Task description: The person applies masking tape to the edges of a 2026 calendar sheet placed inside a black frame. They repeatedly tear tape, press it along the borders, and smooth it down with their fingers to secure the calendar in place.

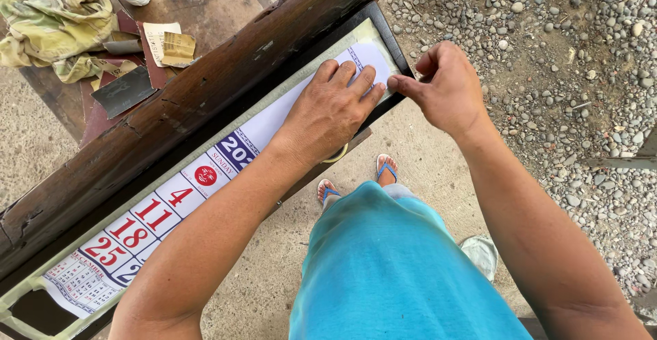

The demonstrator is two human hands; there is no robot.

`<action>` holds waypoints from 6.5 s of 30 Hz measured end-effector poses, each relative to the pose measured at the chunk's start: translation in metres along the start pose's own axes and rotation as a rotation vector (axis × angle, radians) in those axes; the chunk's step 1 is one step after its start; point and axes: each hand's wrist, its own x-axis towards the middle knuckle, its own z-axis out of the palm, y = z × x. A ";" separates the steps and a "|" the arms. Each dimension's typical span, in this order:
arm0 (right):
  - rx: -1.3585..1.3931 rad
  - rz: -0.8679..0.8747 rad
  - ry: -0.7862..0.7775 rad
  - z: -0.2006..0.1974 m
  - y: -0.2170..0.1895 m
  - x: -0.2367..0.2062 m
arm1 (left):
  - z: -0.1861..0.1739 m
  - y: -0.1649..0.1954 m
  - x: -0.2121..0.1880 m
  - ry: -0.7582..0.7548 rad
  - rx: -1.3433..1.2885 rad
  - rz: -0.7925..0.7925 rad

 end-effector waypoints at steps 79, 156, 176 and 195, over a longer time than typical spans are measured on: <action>0.592 -0.069 -0.395 0.034 0.027 -0.010 | 0.010 0.164 -0.062 0.237 -0.116 -0.984; 0.141 -1.159 -0.804 0.088 -0.135 -0.250 | -0.044 0.205 -0.299 1.292 -1.347 -1.948; 0.477 -0.842 -0.803 0.135 -0.152 -0.205 | -0.057 0.229 -0.293 1.387 -1.586 -1.537; 0.278 -0.583 -0.558 0.187 -0.274 -0.278 | -0.152 0.142 -0.417 0.622 -0.537 -1.330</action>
